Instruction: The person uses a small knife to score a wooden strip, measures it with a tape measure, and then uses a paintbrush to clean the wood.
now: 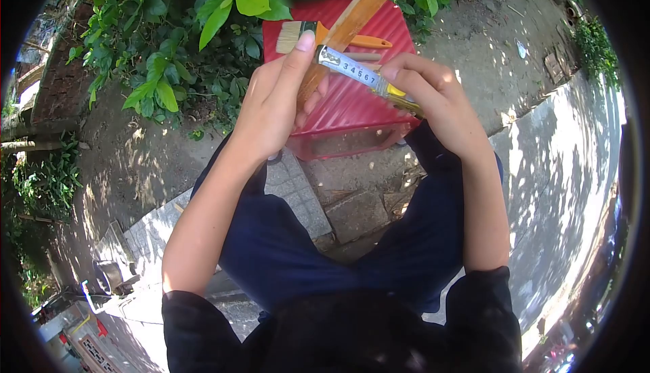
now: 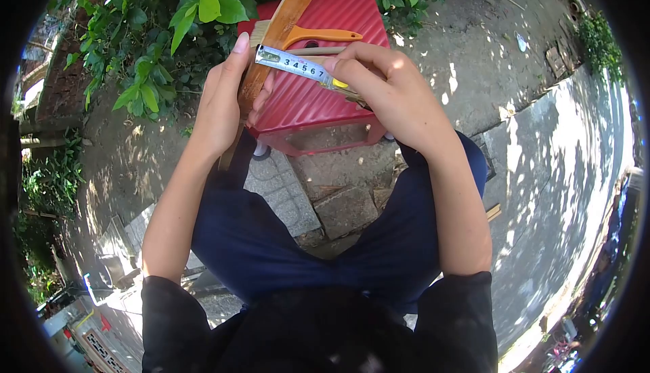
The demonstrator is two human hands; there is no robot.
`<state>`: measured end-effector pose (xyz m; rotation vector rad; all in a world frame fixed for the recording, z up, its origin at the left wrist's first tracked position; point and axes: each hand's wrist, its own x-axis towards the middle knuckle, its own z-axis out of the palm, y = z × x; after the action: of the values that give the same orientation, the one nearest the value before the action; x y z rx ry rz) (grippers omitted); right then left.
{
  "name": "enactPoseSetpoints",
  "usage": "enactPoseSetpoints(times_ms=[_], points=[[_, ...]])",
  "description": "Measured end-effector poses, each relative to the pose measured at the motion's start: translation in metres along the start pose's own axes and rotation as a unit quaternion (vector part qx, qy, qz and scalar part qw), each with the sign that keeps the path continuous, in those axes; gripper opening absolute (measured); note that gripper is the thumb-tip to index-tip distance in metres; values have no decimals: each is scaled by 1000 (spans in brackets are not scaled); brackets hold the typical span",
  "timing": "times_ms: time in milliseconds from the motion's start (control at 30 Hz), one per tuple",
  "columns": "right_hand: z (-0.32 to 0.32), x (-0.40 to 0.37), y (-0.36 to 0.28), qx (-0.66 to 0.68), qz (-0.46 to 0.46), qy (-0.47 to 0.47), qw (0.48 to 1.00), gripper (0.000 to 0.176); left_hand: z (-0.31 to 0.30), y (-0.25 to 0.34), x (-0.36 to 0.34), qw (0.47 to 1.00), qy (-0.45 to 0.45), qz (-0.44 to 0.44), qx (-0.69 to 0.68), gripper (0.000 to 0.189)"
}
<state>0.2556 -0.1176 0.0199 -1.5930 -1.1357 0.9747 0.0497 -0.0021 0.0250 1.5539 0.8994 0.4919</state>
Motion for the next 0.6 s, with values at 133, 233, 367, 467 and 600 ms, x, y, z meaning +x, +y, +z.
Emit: enactPoseSetpoints(times_ms=[133,233,367,467,600], points=[[0,-1,2,-3,0,0,1000,40,1,1,-1,1000,1,-8,3,71],[-2,0,2,-8,0,-3,1000,40,1,1,0,1000,-2,-3,-6,69],[-2,2,4,-7,-6,-8,1000,40,0,-2,2,1000,-6,-4,-21,68],[-2,1,4,-6,-11,-11,1000,39,-2,-2,2,1000,-9,-13,-25,73],[-2,1,5,-2,-7,-13,1000,38,-2,-3,1,1000,-8,-13,-26,71]])
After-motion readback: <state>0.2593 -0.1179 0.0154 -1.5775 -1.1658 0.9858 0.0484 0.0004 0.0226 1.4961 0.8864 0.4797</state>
